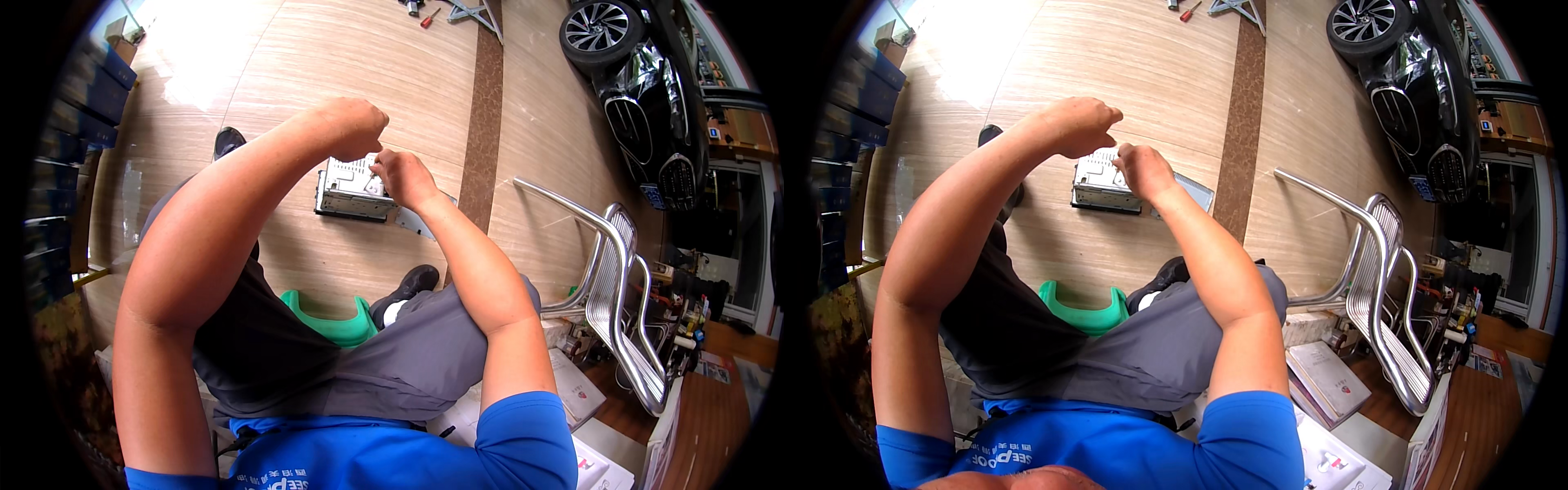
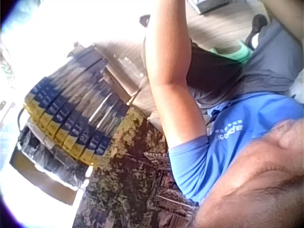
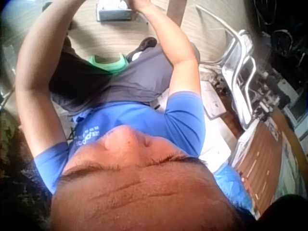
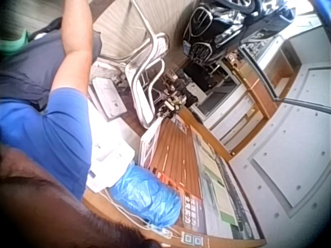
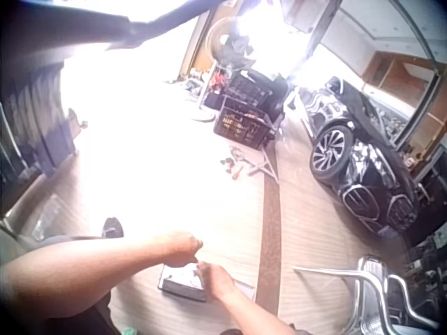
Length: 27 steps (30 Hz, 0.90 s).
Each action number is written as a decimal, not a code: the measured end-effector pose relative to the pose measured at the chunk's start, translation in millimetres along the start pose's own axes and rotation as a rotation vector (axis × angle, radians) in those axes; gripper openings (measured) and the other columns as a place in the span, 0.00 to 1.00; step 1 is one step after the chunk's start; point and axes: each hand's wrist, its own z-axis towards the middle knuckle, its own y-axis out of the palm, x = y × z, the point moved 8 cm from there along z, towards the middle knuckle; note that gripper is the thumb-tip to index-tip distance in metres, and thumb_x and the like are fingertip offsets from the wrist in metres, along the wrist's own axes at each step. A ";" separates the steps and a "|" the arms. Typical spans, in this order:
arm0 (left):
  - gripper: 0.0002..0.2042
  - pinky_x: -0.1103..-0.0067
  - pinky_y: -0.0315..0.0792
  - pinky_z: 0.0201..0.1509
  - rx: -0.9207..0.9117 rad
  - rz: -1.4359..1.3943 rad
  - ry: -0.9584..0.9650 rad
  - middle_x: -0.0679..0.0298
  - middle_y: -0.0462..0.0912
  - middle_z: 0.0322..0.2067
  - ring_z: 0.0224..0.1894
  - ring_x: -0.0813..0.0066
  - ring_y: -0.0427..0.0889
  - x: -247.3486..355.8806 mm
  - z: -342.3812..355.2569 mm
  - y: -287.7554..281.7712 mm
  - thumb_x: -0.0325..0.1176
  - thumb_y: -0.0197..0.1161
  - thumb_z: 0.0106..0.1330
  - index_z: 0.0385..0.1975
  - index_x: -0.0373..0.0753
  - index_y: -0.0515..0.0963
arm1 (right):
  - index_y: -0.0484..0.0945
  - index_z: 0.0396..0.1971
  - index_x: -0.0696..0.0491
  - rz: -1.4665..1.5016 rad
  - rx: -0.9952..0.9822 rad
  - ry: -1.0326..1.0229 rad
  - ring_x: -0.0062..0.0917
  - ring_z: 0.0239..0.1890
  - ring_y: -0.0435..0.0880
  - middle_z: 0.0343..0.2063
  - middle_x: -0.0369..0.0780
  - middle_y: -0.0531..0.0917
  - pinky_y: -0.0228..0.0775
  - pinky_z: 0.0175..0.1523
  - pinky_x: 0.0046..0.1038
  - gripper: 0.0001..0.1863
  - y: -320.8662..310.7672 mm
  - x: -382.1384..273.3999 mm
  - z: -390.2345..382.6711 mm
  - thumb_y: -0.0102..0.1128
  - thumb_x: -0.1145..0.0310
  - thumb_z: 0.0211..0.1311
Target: The person unscrews and removes a small metal panel from a car radio unit while sitting on the floor. They use a screwdriver to remove multiple screws and then lift the plate away.
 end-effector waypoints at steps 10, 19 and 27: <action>0.23 0.59 0.77 0.49 0.075 0.046 0.048 0.48 0.85 0.42 0.47 0.47 0.83 -6.7 10.5 5.6 0.46 0.67 0.60 0.52 0.39 0.78 | 0.83 0.33 0.56 0.209 0.264 -0.042 0.36 0.33 0.87 0.31 0.50 0.85 0.78 0.39 0.36 0.10 -25.9 26.2 6.2 0.62 0.64 0.63; 0.09 0.59 0.76 0.46 0.234 -0.070 0.066 0.51 0.85 0.37 0.43 0.48 0.83 11.5 -5.8 -26.7 0.35 0.57 0.68 0.41 0.37 0.78 | 0.76 0.43 0.57 1.258 0.241 0.222 0.19 0.24 0.81 0.30 0.39 0.83 0.74 0.26 0.22 0.09 -81.9 42.9 -8.6 0.52 0.68 0.73; 0.10 0.60 0.76 0.44 0.282 0.016 0.078 0.51 0.85 0.36 0.42 0.50 0.84 7.5 3.0 -34.5 0.36 0.56 0.71 0.37 0.37 0.80 | 0.78 0.43 0.57 1.151 0.175 0.124 0.19 0.27 0.82 0.32 0.38 0.84 0.75 0.30 0.21 0.08 -90.1 33.8 -14.2 0.56 0.69 0.70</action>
